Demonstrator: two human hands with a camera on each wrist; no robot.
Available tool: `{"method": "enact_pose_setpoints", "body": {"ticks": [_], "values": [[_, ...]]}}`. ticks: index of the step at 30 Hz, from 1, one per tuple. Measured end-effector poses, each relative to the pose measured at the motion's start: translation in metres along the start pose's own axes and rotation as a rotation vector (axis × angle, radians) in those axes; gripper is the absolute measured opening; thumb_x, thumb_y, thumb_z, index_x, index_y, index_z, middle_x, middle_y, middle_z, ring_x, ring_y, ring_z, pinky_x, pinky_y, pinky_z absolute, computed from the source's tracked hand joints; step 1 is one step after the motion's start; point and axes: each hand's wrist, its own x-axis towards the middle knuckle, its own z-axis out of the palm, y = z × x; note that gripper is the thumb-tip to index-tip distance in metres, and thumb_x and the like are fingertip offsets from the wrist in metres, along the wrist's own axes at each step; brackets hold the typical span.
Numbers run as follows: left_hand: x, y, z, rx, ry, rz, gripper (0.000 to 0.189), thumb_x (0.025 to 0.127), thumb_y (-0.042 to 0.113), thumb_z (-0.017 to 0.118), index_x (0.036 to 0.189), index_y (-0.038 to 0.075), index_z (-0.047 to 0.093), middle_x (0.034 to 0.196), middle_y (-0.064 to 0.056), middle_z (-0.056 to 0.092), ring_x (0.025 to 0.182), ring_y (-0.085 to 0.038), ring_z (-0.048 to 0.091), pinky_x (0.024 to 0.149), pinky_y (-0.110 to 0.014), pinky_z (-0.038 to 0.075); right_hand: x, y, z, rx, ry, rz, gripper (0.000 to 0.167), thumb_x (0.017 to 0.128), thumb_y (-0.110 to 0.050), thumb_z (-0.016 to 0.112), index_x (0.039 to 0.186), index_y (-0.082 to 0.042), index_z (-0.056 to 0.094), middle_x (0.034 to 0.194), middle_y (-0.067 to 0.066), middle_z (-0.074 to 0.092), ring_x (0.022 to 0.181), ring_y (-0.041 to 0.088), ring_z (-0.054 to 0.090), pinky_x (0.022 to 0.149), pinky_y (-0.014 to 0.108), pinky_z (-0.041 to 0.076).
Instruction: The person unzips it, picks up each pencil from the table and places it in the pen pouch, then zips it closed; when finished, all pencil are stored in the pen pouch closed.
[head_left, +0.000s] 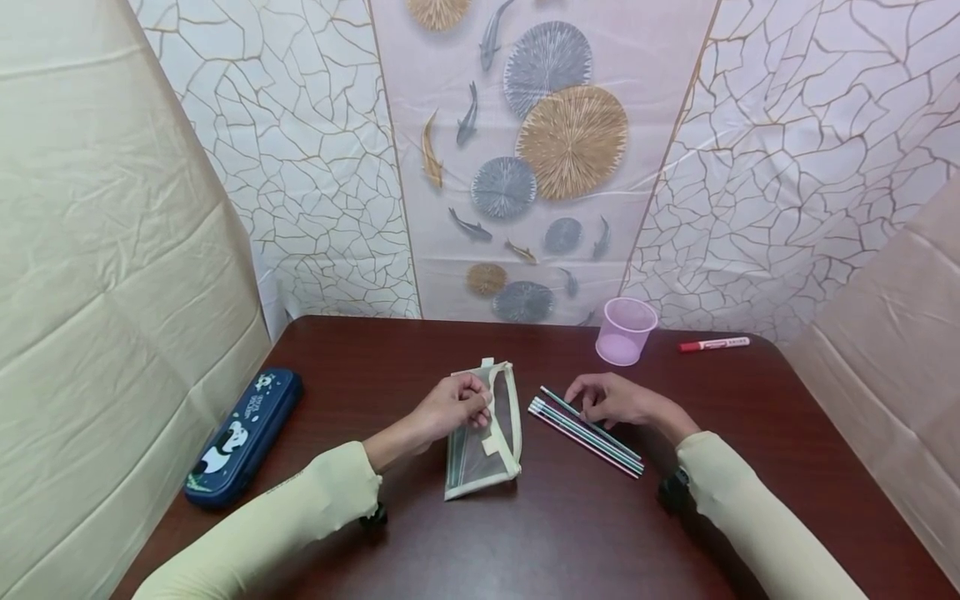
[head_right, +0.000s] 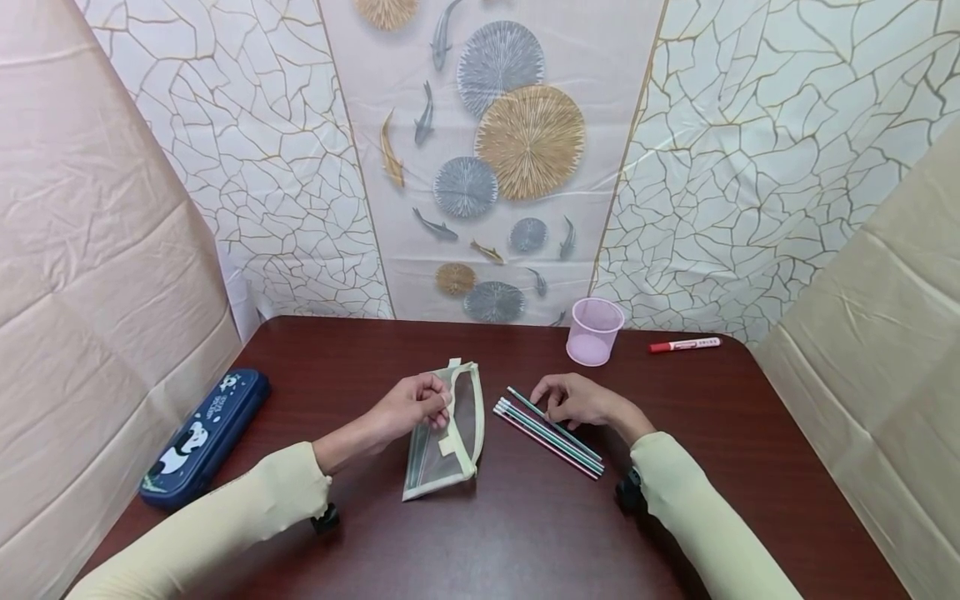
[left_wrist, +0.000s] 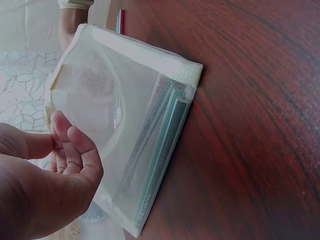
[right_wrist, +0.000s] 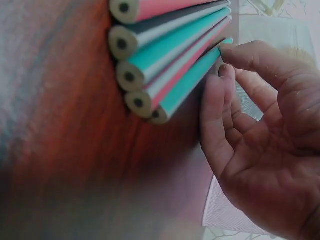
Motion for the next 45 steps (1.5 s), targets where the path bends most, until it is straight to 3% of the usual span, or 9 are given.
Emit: {"method": "enact_pose_setpoints", "body": {"ticks": [11, 18, 29, 33, 38, 45], "values": [[-0.002, 0.002, 0.0, -0.016, -0.023, -0.008, 0.011, 0.106, 0.007, 0.059, 0.11, -0.003, 0.059, 0.081, -0.002, 0.067, 0.072, -0.009, 0.067, 0.069, -0.023, 0.057, 0.004, -0.014, 0.0, -0.139, 0.015, 0.056, 0.033, 0.089, 0.002, 0.074, 0.118, -0.012, 0.065, 0.094, 0.011, 0.062, 0.071, 0.021, 0.058, 0.054, 0.029, 0.053], [-0.002, 0.0, -0.001, -0.014, -0.033, -0.002, 0.012, 0.106, 0.007, 0.059, 0.111, -0.004, 0.059, 0.082, -0.003, 0.068, 0.073, -0.01, 0.068, 0.071, -0.024, 0.057, 0.006, -0.018, 0.0, -0.194, 0.009, 0.095, 0.036, 0.089, 0.002, 0.079, 0.117, -0.016, 0.064, 0.095, 0.009, 0.062, 0.073, 0.02, 0.06, 0.054, 0.031, 0.055], [-0.003, 0.002, -0.002, 0.002, -0.032, -0.006, 0.013, 0.107, 0.008, 0.059, 0.112, -0.003, 0.059, 0.083, -0.003, 0.068, 0.075, -0.01, 0.068, 0.071, -0.024, 0.057, 0.008, -0.017, -0.003, -0.269, 0.033, 0.051, 0.037, 0.086, 0.005, 0.076, 0.114, -0.016, 0.066, 0.088, 0.006, 0.065, 0.066, 0.018, 0.059, 0.053, 0.03, 0.052], [-0.003, 0.002, -0.002, 0.0, -0.033, -0.004, 0.012, 0.107, 0.008, 0.058, 0.112, -0.003, 0.058, 0.083, -0.003, 0.068, 0.075, -0.01, 0.068, 0.072, -0.024, 0.057, 0.005, -0.019, -0.002, -0.329, 0.086, -0.004, 0.04, 0.083, 0.006, 0.077, 0.115, -0.015, 0.067, 0.085, 0.003, 0.066, 0.068, 0.016, 0.058, 0.058, 0.03, 0.051], [-0.003, 0.001, 0.0, -0.009, -0.033, -0.007, 0.011, 0.106, 0.007, 0.058, 0.11, -0.003, 0.059, 0.082, -0.003, 0.068, 0.074, -0.01, 0.067, 0.072, -0.024, 0.057, -0.003, -0.033, 0.001, -0.41, 0.223, -0.123, 0.042, 0.083, 0.003, 0.078, 0.119, -0.013, 0.066, 0.091, 0.004, 0.069, 0.08, 0.016, 0.061, 0.069, 0.031, 0.053], [-0.001, 0.001, 0.003, -0.009, -0.035, -0.012, 0.011, 0.107, 0.007, 0.059, 0.11, -0.003, 0.059, 0.081, -0.002, 0.068, 0.073, -0.01, 0.067, 0.071, -0.024, 0.057, -0.006, -0.062, 0.015, -0.276, 0.373, -0.255, 0.044, 0.081, 0.006, 0.074, 0.122, -0.006, 0.063, 0.098, 0.011, 0.071, 0.087, 0.016, 0.067, 0.077, 0.031, 0.058]]}}
